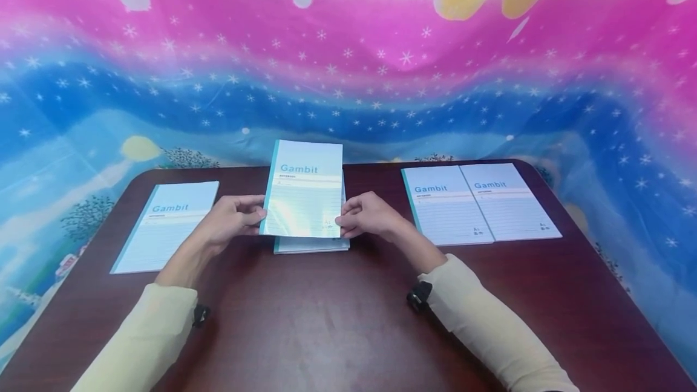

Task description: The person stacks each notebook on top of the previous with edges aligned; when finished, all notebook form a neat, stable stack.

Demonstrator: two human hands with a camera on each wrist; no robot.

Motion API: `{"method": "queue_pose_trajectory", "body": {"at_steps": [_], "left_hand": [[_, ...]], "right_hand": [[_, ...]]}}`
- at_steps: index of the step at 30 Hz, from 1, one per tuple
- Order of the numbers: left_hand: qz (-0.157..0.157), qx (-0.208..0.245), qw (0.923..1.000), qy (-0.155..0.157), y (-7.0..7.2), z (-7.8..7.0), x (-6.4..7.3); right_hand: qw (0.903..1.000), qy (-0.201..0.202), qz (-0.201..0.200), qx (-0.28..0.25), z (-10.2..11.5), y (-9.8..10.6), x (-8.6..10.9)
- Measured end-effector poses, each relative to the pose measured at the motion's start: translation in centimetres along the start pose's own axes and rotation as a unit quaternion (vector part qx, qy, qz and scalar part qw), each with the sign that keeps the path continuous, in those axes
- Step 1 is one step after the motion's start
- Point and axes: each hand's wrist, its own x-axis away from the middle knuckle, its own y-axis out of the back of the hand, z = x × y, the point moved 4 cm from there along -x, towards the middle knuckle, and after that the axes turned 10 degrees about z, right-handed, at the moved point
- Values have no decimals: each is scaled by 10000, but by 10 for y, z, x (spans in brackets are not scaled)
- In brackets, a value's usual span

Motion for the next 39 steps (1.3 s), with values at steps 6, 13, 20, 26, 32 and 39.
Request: {"method": "queue_pose_trajectory", "body": {"at_steps": [6, 13, 20, 26, 32, 39], "left_hand": [[4, -16, 10000, 41, -3, 0, -4], [-12, -258, 9996, 104, -8, -2, -6], [45, -419, 9991, 55, -11, -3, -9], [74, -389, 9991, 129, -14, 0, -13], [98, -344, 9990, 277, -18, 3, -15], [53, -378, 9986, 374, -19, 5, -14]], "right_hand": [[10000, -15, -28, -3, 0, 4, 3], [9999, -99, -64, 45, -2, 7, 7], [9998, -117, -79, 142, -8, 12, 8], [9996, -192, -79, 200, -10, 12, 11], [9993, -214, -85, 293, -10, 12, 11], [9989, -248, -36, 388, -10, 12, 10]]}}
